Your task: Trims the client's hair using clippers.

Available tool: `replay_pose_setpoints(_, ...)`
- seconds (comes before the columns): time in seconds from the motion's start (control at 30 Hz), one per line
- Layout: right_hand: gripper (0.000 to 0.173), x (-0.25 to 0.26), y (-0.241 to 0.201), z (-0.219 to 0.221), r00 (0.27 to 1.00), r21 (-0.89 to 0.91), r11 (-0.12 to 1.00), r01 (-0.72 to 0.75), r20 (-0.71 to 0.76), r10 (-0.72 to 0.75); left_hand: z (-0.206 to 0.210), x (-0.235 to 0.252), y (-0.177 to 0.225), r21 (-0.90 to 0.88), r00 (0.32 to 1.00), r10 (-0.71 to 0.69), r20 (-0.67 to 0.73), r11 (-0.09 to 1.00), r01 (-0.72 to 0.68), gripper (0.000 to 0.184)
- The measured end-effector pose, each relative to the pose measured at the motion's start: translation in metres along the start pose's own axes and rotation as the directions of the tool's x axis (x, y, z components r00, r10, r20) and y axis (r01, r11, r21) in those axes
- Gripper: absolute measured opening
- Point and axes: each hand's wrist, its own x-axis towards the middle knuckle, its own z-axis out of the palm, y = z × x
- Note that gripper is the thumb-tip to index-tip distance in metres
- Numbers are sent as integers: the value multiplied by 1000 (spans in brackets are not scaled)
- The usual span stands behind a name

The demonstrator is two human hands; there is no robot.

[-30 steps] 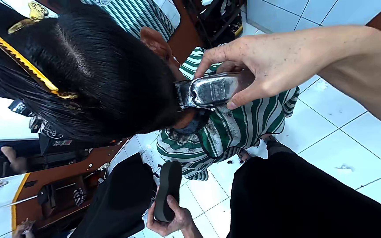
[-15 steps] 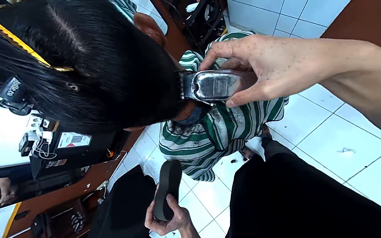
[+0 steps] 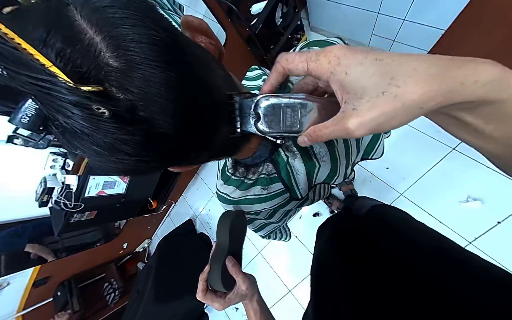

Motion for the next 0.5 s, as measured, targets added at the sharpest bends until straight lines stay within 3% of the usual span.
replay_pose_setpoints(0.17,61,5,-4,0,998,31,998,58,6,-58,8,-2,11,13,1000,12,-25,1000,-12,30)
replay_pose_setpoints(0.5,61,4,-6,12,998,36,999,-23,-53,25,13,11,7,-21,999,45,-12,999,-45,28)
